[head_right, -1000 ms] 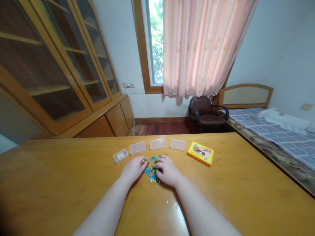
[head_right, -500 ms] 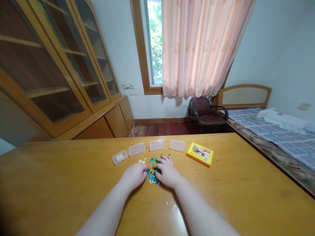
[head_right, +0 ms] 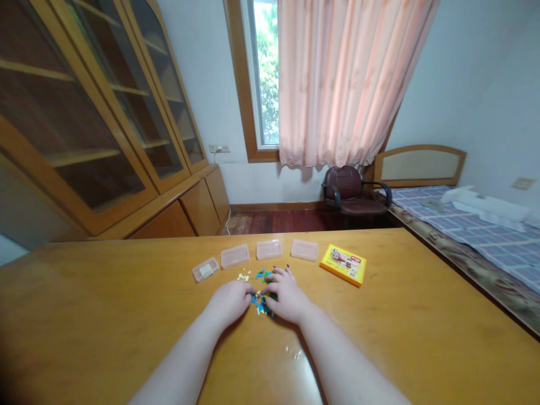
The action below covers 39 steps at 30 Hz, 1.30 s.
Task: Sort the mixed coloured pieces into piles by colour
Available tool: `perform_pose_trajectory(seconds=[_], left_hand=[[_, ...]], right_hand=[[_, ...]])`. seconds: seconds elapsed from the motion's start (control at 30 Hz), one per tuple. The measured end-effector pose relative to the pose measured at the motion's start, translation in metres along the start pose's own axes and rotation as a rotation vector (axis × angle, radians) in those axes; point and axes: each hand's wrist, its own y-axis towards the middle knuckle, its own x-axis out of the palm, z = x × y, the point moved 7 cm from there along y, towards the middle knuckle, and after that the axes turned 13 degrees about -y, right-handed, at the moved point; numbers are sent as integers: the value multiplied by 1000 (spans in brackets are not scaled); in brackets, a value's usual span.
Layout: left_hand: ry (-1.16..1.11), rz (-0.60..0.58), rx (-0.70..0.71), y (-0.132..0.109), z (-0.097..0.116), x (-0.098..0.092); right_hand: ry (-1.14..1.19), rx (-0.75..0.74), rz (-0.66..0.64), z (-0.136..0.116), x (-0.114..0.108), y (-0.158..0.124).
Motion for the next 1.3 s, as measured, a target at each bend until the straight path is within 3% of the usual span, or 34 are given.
perform_pose_trajectory(seconds=[0.1, 0.3, 0.8, 0.97, 1.17, 1.3], left_hand=[[11, 17, -20, 0, -2, -1], [-4, 2, 13, -1, 3, 1], [38, -51, 24, -6, 10, -1], [0, -35, -18, 1, -2, 2], [-78, 99, -151, 9, -28, -5], [-29, 33, -106, 3, -18, -4]], right_hand=[[-4, 0, 13, -1, -2, 0], [-30, 15, -78, -3, 3, -1], [-44, 98, 9, 11, 5, 1], [-39, 92, 8, 12, 5, 1], [-39, 100, 14, 13, 5, 1], [-37, 98, 15, 12, 5, 1]])
